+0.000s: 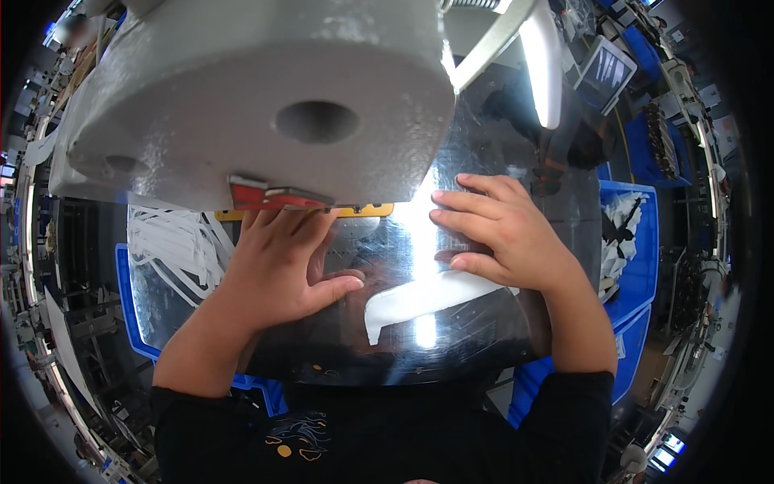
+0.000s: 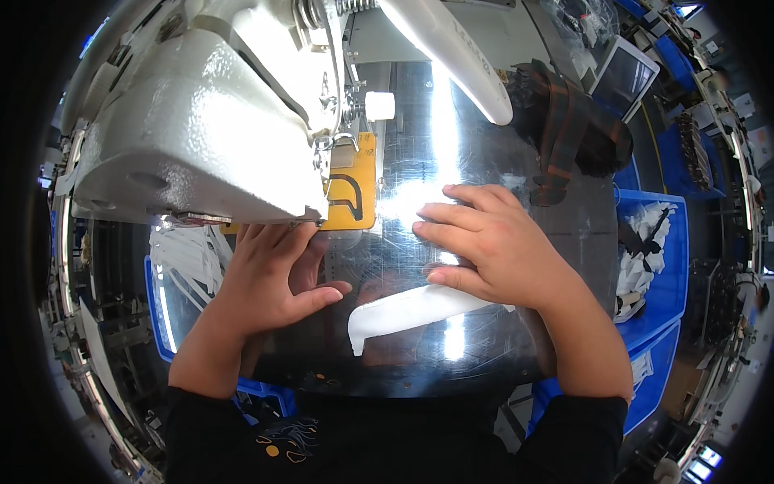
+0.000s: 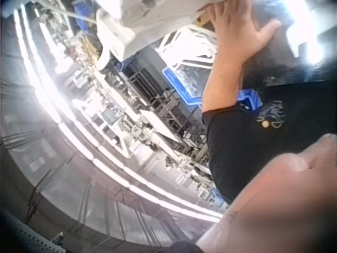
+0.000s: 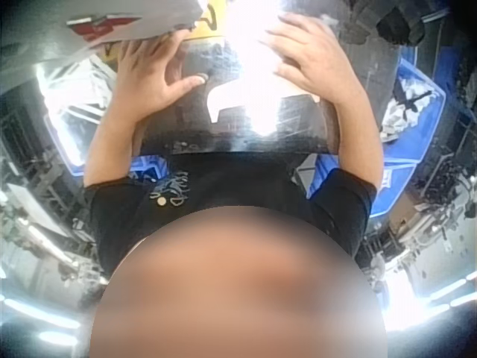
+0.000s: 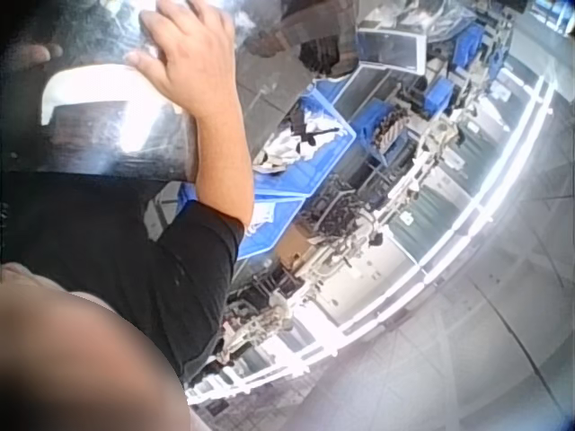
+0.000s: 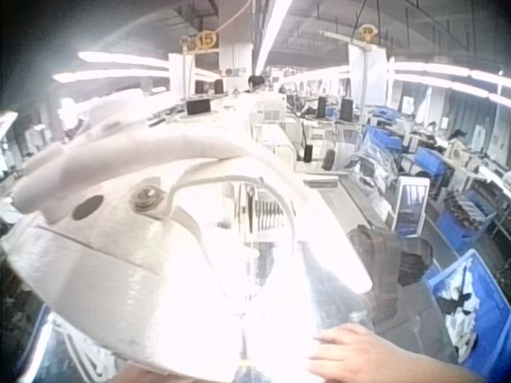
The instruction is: Sewing fabric components using an industrial sewing machine with a jig.
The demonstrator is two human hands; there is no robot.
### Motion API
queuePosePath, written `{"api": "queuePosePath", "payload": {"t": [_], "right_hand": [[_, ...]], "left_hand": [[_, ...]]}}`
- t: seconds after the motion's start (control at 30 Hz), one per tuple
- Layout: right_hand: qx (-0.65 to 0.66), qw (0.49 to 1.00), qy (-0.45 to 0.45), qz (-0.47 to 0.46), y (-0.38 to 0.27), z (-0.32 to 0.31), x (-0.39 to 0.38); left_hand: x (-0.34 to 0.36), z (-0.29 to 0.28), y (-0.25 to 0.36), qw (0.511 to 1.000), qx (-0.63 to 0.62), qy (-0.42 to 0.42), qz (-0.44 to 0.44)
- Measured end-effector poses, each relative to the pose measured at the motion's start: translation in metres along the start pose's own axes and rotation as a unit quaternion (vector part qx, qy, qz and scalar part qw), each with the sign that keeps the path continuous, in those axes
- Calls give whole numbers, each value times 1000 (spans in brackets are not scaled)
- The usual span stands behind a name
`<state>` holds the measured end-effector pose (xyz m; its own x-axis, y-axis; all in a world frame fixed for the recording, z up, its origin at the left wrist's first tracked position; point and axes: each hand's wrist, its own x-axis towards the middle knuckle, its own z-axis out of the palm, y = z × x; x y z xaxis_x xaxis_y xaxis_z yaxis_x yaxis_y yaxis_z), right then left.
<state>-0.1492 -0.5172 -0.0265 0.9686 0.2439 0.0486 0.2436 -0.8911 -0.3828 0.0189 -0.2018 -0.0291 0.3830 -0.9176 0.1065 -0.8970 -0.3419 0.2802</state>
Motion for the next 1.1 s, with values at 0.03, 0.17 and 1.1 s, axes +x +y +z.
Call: {"api": "queuePosePath", "payload": {"t": [0.03,0.17,1.1], "right_hand": [[-1,1000,0,0,0,0,0],[-8,1000,11,-7,-1,-1,1],[-2,1000,1,-5,0,1,-1]], "left_hand": [[-1,0,0,1000,0,0,0],[-3,1,-2,1000,3,1,-6],[-1,11,-9,999,28,25,-23]]}}
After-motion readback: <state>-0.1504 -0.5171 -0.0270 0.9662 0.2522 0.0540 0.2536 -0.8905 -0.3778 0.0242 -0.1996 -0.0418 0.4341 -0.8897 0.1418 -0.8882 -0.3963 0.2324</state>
